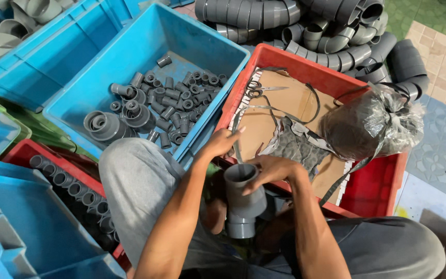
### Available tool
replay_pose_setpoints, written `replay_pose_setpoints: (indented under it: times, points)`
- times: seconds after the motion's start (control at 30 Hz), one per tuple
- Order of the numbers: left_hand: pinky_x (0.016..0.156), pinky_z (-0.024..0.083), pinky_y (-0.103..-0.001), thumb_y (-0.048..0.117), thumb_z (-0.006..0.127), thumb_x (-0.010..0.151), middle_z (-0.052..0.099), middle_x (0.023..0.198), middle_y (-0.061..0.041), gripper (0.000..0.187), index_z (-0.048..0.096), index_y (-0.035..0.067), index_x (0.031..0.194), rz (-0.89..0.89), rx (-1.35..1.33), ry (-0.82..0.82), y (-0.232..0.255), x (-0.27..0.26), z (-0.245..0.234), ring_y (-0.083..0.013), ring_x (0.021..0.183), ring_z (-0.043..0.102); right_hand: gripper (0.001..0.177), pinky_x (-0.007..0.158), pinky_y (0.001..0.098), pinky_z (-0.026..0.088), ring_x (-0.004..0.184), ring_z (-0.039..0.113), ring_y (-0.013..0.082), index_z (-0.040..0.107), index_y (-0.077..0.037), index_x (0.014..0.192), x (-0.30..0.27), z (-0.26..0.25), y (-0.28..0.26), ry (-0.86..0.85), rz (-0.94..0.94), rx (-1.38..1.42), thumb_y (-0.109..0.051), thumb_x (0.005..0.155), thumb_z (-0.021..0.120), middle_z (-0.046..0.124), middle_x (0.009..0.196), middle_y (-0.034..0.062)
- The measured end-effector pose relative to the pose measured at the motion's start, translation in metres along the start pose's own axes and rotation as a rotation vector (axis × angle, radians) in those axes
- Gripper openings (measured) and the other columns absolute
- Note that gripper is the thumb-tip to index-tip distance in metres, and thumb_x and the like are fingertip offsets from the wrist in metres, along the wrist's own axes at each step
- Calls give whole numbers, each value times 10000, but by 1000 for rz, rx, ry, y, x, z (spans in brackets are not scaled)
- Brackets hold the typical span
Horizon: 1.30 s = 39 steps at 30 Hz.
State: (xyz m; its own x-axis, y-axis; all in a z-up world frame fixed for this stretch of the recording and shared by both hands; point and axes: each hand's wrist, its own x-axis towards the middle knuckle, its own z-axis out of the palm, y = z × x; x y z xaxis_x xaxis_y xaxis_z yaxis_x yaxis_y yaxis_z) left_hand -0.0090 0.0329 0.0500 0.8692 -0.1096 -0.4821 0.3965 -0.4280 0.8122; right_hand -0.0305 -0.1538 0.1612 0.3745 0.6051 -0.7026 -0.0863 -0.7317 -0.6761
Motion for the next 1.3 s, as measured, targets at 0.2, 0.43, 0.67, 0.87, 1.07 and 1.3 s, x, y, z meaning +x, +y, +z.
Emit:
replay_pose_setpoints:
  times: [0.2, 0.43, 0.67, 0.87, 1.07, 1.3]
  points:
    - [575, 575, -337, 557, 506, 953, 686, 600, -167, 608, 640, -6, 766, 46, 66, -46, -1, -6, 8, -230, 524, 697, 821, 910, 400, 507, 1066, 670, 276, 723, -83, 1207, -3, -38, 24, 35, 221, -213, -517, 534, 905, 742, 1139, 154]
    - [554, 559, -322, 537, 512, 961, 676, 573, -138, 582, 642, -7, 801, 73, 50, 5, -8, -2, 8, -207, 505, 686, 775, 888, 349, 529, 1020, 687, 229, 725, -136, 1162, -6, -20, 22, 144, 70, -91, -365, 468, 982, 752, 1073, 103]
    - [681, 537, -407, 463, 535, 962, 675, 688, -195, 478, 741, 70, 783, 154, 42, 81, 5, -29, 12, -341, 671, 665, 558, 750, 330, 529, 848, 675, 221, 699, -19, 1094, 10, -1, 14, 136, -49, 59, -318, 662, 888, 723, 947, 128]
    - [758, 546, -407, 371, 542, 949, 698, 735, -159, 380, 739, 80, 806, 173, 50, 208, -1, -25, 5, -326, 766, 688, 403, 597, 253, 513, 652, 646, 141, 693, 20, 1086, 66, 9, 46, 319, -187, 396, -224, 796, 832, 729, 890, 105]
    - [748, 551, -421, 403, 626, 877, 710, 760, -156, 343, 705, 71, 839, 169, 15, 280, -6, -25, -3, -321, 819, 706, 535, 562, 229, 487, 616, 652, 133, 544, 33, 1236, 95, 15, 59, 335, -319, 565, -68, 787, 817, 730, 1014, 159]
    - [832, 541, -459, 346, 693, 827, 746, 953, -121, 211, 754, 149, 875, 268, 46, 324, -12, -20, -2, -360, 963, 679, 429, 490, 224, 477, 574, 690, 167, 602, -32, 1110, 113, 17, 55, 443, -284, 571, -100, 775, 861, 728, 772, 131]
